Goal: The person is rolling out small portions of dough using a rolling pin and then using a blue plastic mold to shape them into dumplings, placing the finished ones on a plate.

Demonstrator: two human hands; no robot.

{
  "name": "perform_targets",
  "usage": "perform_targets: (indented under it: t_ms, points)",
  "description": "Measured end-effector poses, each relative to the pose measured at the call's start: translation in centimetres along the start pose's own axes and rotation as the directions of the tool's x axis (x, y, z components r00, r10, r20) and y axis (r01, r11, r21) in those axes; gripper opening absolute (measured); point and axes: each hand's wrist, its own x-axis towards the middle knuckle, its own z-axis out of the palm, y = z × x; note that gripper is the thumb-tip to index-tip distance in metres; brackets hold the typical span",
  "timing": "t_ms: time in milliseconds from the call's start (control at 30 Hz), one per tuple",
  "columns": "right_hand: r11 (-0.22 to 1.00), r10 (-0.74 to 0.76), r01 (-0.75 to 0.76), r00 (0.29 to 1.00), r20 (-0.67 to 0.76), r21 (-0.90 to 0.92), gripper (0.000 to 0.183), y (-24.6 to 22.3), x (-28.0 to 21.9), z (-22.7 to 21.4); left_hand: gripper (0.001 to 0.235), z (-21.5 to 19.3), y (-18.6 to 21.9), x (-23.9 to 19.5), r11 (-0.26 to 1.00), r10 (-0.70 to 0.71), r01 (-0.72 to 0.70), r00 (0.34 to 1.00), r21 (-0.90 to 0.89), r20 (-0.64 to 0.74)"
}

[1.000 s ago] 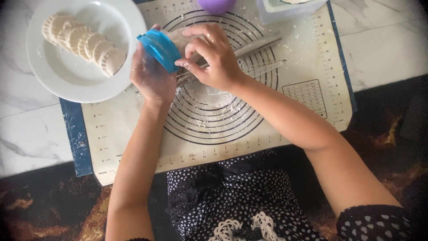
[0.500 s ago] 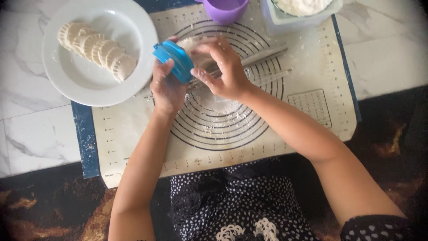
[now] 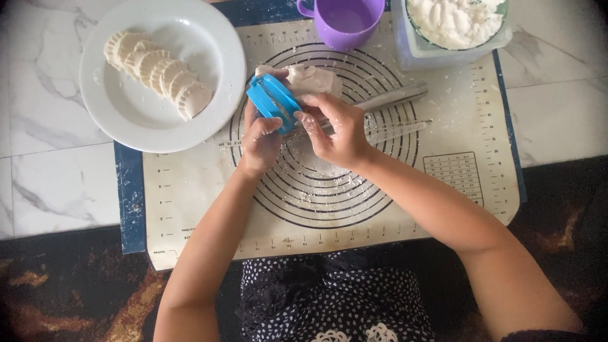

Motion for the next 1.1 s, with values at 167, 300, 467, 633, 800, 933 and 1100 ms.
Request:
perform_targets:
  t_ms: [167, 300, 467, 633, 800, 933, 1100]
  points:
    - [0.996, -0.057, 0.055, 0.998, -0.019, -0.077, 0.012, 0.7, -0.8, 0.1, 0.081, 0.3, 0.3, 0.0, 1.000, 0.022, -0.022, 0.999, -0.014, 0.028]
    - [0.995, -0.067, 0.061, 0.995, -0.079, -0.078, 0.005, 0.6, -0.2, 0.0, 0.083, 1.1, 1.8, 0.0, 0.993, 0.010, -0.003, 0.998, -0.116, 0.062]
    - [0.989, -0.112, 0.104, 0.991, -0.075, -0.109, 0.004, 0.8, 0.4, -0.3, 0.084, 0.8, 1.4, -0.2, 0.973, -0.009, 0.022, 0.998, -0.232, 0.058]
    - [0.981, -0.138, 0.110, 0.975, -0.177, -0.159, 0.006, 2.6, 0.6, -1.1, 0.070, 0.7, 2.0, 0.2, 0.983, -0.029, 0.042, 0.997, -0.180, 0.075]
    - [0.939, -0.196, 0.137, 0.966, -0.165, -0.314, 0.006, 1.4, 2.3, -2.7, 0.040, 0.0, -0.4, 0.2, 0.992, -0.012, 0.019, 0.999, 0.128, -0.053]
    - [0.974, -0.093, 0.054, 0.981, -0.173, -0.219, 0.007, 1.1, 2.2, -2.5, 0.033, 0.0, -0.3, 0.0, 0.972, 0.008, 0.012, 0.996, 0.234, -0.086]
    - [0.953, 0.020, -0.090, 0.971, -0.240, -0.288, 0.024, -0.3, 1.9, -1.8, 0.029, 0.6, 0.8, -0.1, 0.975, -0.084, 0.101, 0.992, 0.196, -0.095]
